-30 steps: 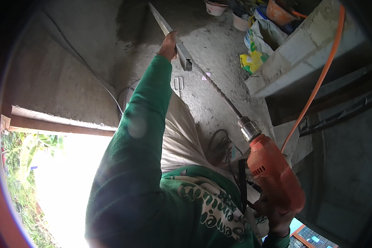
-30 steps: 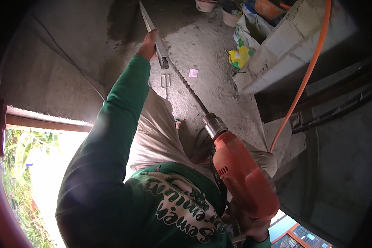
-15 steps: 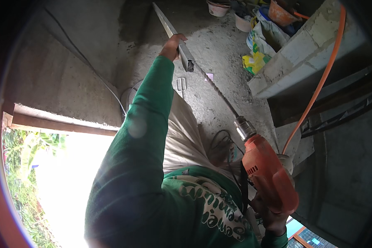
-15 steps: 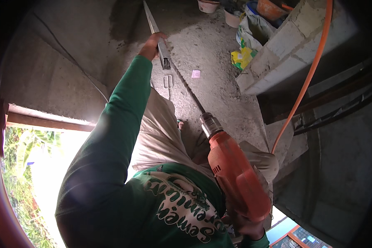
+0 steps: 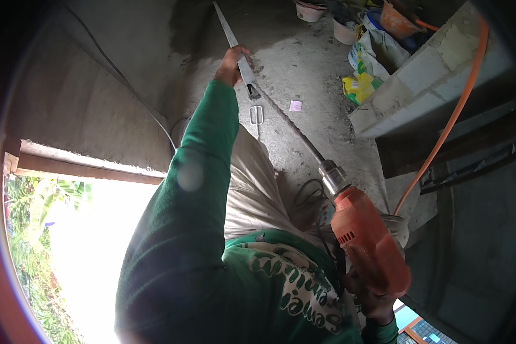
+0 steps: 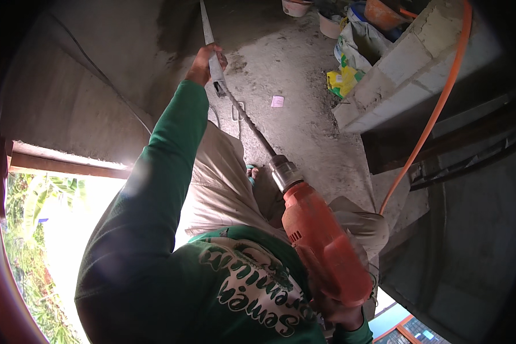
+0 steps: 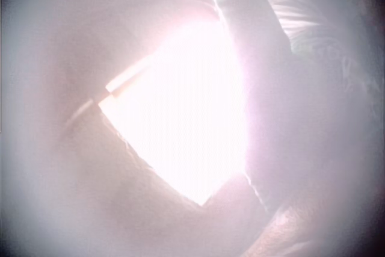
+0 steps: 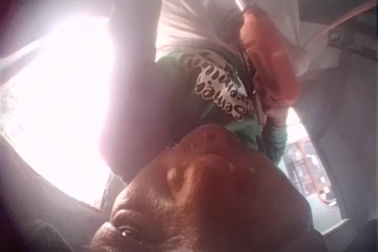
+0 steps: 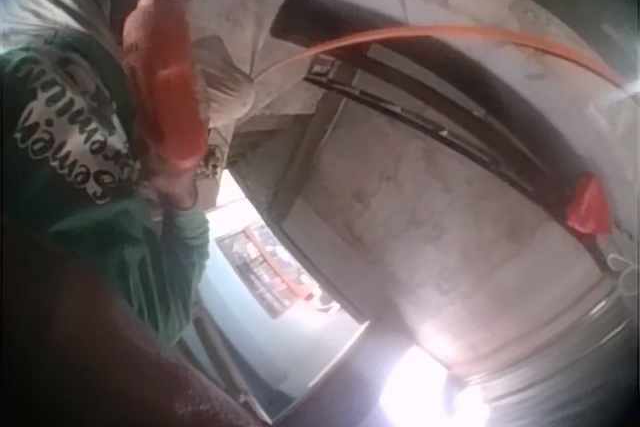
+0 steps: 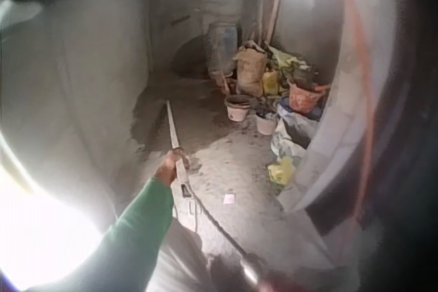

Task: The person uses a power drill with a cutting attachment to cut a white PVC pipe. After cutting, the person uses pliers to remove a metal clip from the pipe end.

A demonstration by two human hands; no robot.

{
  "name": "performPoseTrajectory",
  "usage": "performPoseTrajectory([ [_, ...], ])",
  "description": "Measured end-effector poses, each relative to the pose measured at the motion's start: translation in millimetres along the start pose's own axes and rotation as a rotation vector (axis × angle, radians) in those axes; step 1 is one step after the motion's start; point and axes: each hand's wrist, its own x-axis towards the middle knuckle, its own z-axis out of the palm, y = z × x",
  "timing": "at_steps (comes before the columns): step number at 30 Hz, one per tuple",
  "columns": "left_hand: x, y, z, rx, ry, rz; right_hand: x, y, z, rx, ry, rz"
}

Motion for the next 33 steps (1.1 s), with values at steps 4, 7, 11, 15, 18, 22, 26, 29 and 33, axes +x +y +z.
performPoseTrajectory([
  [4,-5,2,-13,0.052,-0.006,0.031,6,6,4,-0.199,-0.020,-0.176],
  [7,-2,5,-18,0.091,0.058,0.047,13,5,12,-0.112,-0.008,-0.132],
  [11,-2,11,-28,-0.149,-0.030,-0.043,22,-3,17,-0.381,0.037,-0.357],
  [15,-11,13,-31,0.037,-0.008,0.054,30,0,14,-0.345,-0.021,-0.311],
  [18,-16,11,-32,0.053,0.017,0.074,33,11,15,-0.372,0.023,-0.333],
  [22,-13,12,-32,0.081,0.002,0.066,29,19,23,-0.365,0.073,-0.329],
  [26,-9,3,-21,0.175,0.096,0.057,24,5,31,-0.284,0.082,-0.257],
  [29,-7,-17,5,0.414,0.211,0.030,29,-9,34,-0.438,0.074,-0.345],
  [33,-14,-11,10,0.261,0.191,0.011,36,-10,37,-0.661,0.067,-0.519],
])
